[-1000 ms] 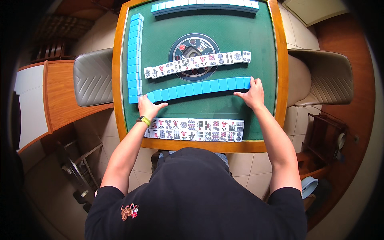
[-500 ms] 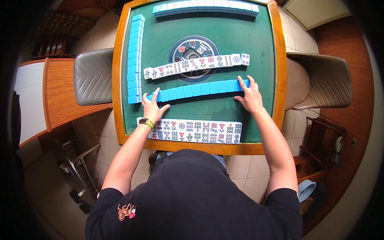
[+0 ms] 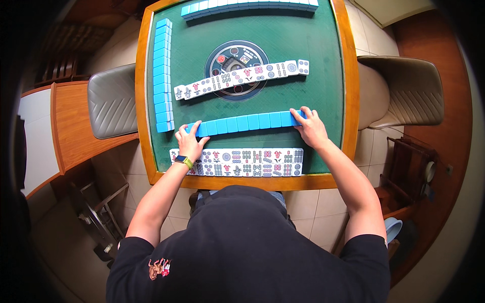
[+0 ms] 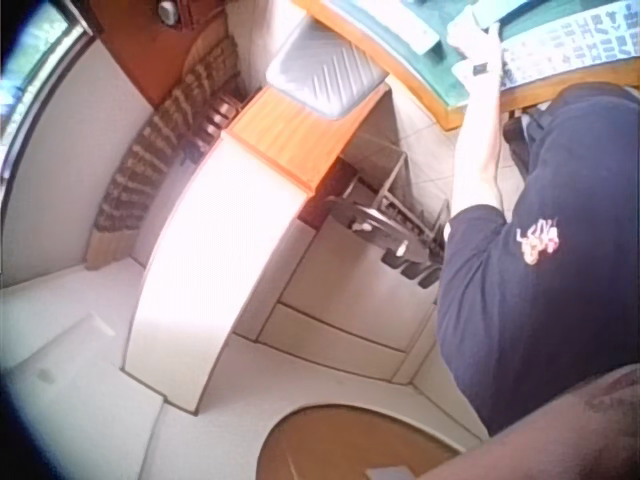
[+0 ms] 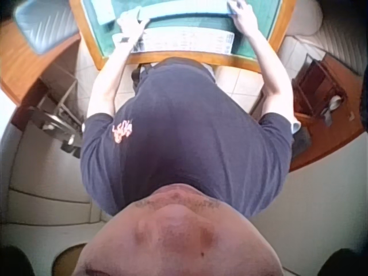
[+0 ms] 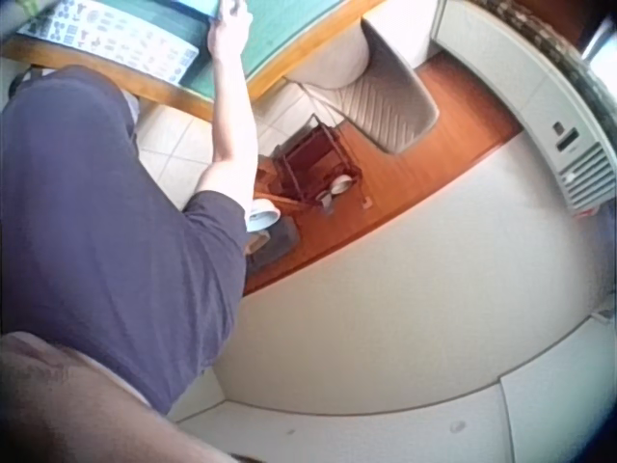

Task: The person wipes mahjong tiles on a green table using a cloth, then rinses the cloth in a bucket of water. The person arranges the tiles into rows and stacks them on the table.

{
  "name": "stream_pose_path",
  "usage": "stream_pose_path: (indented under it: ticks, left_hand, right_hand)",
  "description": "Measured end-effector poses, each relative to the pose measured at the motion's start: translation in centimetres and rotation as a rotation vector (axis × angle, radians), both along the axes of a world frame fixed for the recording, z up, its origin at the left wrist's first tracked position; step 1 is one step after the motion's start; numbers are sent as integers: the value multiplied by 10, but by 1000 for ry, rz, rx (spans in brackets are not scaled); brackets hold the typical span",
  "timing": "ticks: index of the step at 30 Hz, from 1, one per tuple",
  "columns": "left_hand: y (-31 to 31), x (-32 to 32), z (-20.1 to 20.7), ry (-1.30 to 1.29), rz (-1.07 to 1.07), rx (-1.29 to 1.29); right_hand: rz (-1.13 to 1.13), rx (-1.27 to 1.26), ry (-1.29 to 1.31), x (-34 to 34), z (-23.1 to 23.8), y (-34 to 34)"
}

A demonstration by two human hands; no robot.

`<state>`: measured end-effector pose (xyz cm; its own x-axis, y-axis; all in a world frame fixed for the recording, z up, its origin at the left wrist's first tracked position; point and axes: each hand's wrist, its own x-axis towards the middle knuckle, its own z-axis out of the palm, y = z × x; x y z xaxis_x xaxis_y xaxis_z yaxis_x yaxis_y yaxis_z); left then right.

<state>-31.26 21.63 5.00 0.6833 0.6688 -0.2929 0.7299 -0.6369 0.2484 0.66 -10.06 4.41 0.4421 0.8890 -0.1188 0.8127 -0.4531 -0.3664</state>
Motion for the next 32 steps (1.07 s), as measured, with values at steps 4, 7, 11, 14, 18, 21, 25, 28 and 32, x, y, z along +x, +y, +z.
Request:
stream_pose_path:
  ticks: [4,7,11,14,18,21,25,28,32]
  left_hand:
    - [4,-7,-3,-11,-29,13]
    - [9,-14,-4,-18,-59,-2]
    - [15,-12,-1,-17,-101,7]
    - [23,-6,4,31,-125,-30]
    - [42,11,18,231,-186,-129]
    - [66,25,21,369,-278,-243]
    - [100,50,18,435,-363,-432]
    - [116,72,24,541,-375,-600]
    - [117,63,15,503,-257,-483]
  right_hand:
    - [11,61,0,-4,-1,-3]
    - [44,111,21,4,0,-4]
    - [68,56,76,20,8,6]
    - [105,-3,133,32,10,9]
    - [86,-179,382,56,25,29]
    - [48,-228,470,71,27,42]
    - [21,-293,538,87,26,51]
    - [11,-279,566,96,16,51]
    - [-40,-253,641,95,12,51]
